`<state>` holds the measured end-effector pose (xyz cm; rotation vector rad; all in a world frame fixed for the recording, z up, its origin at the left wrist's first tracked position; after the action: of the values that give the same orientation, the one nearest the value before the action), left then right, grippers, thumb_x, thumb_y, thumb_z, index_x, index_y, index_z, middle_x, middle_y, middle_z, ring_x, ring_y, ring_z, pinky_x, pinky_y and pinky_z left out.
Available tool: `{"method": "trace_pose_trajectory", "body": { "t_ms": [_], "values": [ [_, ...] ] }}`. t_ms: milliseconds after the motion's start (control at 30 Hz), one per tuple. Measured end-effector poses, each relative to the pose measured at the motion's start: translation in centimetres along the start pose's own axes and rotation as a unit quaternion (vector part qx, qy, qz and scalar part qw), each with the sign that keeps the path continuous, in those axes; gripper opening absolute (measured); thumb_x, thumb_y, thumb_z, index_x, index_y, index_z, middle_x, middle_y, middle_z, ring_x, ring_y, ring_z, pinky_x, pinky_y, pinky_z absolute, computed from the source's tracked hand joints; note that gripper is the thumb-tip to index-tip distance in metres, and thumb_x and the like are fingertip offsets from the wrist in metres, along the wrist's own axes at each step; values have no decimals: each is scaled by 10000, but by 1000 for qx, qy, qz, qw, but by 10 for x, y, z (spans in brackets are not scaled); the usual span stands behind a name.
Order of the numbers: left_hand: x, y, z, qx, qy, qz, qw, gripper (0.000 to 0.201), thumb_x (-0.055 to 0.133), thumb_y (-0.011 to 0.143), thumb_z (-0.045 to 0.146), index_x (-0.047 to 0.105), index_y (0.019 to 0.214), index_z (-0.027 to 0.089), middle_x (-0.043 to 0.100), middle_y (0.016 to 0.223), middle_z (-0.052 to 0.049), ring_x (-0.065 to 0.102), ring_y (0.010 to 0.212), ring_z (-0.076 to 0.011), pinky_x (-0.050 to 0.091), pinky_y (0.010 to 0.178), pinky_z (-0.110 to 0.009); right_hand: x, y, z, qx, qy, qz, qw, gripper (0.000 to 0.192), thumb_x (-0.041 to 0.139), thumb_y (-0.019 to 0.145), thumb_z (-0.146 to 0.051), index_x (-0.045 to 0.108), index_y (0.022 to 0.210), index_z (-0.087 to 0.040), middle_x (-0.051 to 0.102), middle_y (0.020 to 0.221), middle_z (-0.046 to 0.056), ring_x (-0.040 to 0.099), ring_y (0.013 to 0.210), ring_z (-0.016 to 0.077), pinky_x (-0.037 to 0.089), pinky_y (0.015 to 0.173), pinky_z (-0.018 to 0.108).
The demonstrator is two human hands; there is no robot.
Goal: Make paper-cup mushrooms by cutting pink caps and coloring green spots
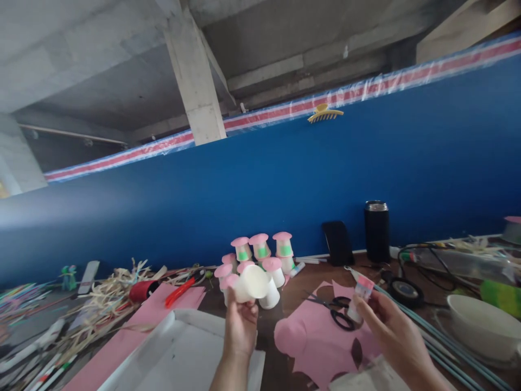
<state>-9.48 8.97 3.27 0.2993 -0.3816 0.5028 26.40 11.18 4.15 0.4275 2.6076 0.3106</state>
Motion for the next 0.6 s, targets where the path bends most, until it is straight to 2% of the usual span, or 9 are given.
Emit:
{"method": "trace_pose_trajectory", "body": {
  "t_ms": [33,100,167,267,367,467,600],
  "values": [
    [8,-5,2,31,97,-13,995,534,476,779,642,627,1000,180,610,770,-48,523,597,-131,429,494,-235,0,0,-1,-1,-8,1,1000,427,487,734,-591,615,916,-225,681,676,4,611,640,207,433,593,264],
    [23,-16,-5,54,163,-34,985,509,710,657,512,638,1028,170,638,909,-75,580,747,-185,486,634,-282,0,-1,-1,1,-19,1,1000,432,486,725,-595,618,903,-224,670,649,3,596,606,203,426,572,266],
    [44,-31,2,172,314,-56,932,514,680,706,480,609,1111,172,599,1104,-110,553,1023,-244,460,876,-341,1,-2,-1,1,-19,-1,1000,434,490,722,-592,617,913,-224,674,654,5,593,600,201,426,565,265],
    [65,-45,-10,215,439,-101,866,523,583,797,468,546,1223,168,555,1193,-131,518,1124,-250,428,952,-350,1,-2,0,0,-26,0,1000,440,501,712,-600,619,909,-225,683,663,9,598,601,203,431,565,269],
    [73,-48,-14,232,495,-119,829,526,557,819,459,531,1259,173,541,1216,-133,513,1132,-253,424,960,-347,3,0,2,2,-28,-5,1000,462,498,700,-616,626,908,-223,693,671,11,620,625,213,446,577,275],
    [76,-52,-6,270,521,-112,802,524,532,836,463,521,1286,194,537,1212,-134,496,1139,-260,411,970,-364,3,1,4,4,-22,-5,1000,488,502,687,-624,635,936,-225,715,714,17,649,686,227,464,589,274],
    [85,-66,6,333,533,-111,769,548,543,827,475,504,1307,212,556,1139,-130,516,1075,-269,427,931,-410,3,0,2,-19,-33,-8,999,477,514,680,-625,654,901,-226,720,705,20,660,674,229,471,564,272]
  ]
}}
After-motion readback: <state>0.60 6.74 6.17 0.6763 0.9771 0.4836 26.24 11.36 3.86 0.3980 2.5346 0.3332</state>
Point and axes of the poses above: each hand's wrist, its own y-axis towards the middle knuckle, its own x-axis out of the palm, z = x × y, the point moved 9 cm from there along y, towards the middle knuckle
